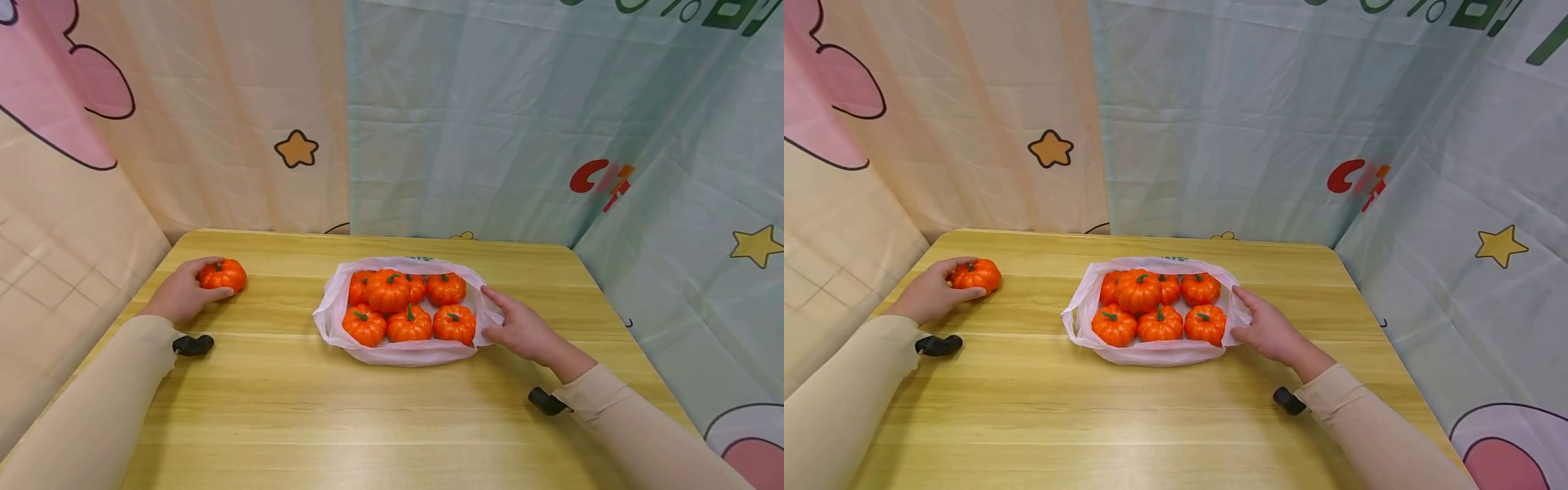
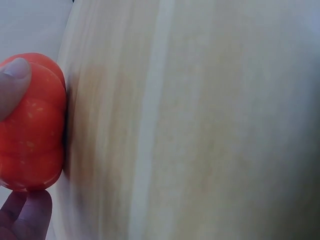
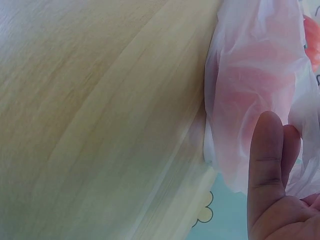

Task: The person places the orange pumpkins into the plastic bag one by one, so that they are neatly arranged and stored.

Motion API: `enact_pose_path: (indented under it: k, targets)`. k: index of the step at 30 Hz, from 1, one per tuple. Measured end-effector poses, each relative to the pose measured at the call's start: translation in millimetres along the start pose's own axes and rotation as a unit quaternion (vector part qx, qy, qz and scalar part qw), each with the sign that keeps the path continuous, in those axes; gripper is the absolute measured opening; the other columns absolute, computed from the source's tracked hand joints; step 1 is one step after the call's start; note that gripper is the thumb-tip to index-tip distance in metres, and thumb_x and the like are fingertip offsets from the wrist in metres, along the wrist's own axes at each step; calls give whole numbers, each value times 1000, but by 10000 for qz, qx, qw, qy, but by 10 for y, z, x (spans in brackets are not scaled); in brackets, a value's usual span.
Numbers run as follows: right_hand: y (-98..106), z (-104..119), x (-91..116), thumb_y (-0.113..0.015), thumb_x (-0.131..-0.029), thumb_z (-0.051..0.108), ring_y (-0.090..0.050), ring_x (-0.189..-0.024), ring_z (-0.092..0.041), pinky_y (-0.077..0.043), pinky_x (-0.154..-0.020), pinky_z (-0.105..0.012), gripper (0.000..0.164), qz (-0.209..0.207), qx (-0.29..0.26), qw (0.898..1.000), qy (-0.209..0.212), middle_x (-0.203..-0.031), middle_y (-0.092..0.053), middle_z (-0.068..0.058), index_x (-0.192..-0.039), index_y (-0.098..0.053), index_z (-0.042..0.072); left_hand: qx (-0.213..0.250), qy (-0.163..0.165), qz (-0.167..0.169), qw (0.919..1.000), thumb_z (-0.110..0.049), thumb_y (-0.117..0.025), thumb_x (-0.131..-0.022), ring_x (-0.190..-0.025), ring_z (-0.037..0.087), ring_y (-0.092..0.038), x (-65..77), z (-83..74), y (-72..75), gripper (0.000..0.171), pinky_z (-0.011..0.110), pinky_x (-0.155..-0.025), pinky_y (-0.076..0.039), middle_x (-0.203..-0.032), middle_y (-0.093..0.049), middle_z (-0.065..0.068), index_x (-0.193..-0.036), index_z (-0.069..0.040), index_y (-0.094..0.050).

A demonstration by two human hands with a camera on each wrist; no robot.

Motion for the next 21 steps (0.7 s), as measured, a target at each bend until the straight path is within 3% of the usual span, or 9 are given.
enact_pose_path:
  k: [14,21]
  targets:
    - [-17,44,-16,-74,-92,13,-55,-102,-30,-52,-65,-25,89,-4,6,10000,69,-162,-40,-30,-167,-27,8,-11,11,21,10000,-43,-78,-95,-139,57,-37,15,-23,-1,84,74,-114,-31,-159,-34,38,-159,-4,-40]
    - [-16,27,-24,-72,-92,12,-53,-107,-33,-52,-63,-26,87,-5,46,10000,72,-164,-37,-30,-167,-28,8,-3,-5,-2,10000,-45,-78,-94,-139,57,-37,8,-16,1,86,74,-114,-31,-158,-35,38,-159,-4,-40]
Point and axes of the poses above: each hand's wrist, its own x-axis away from the middle knuckle, its own y-axis out of the back of the hand, z = x × y, the point moved 5 cm from there along -x, towards the middle knuckle
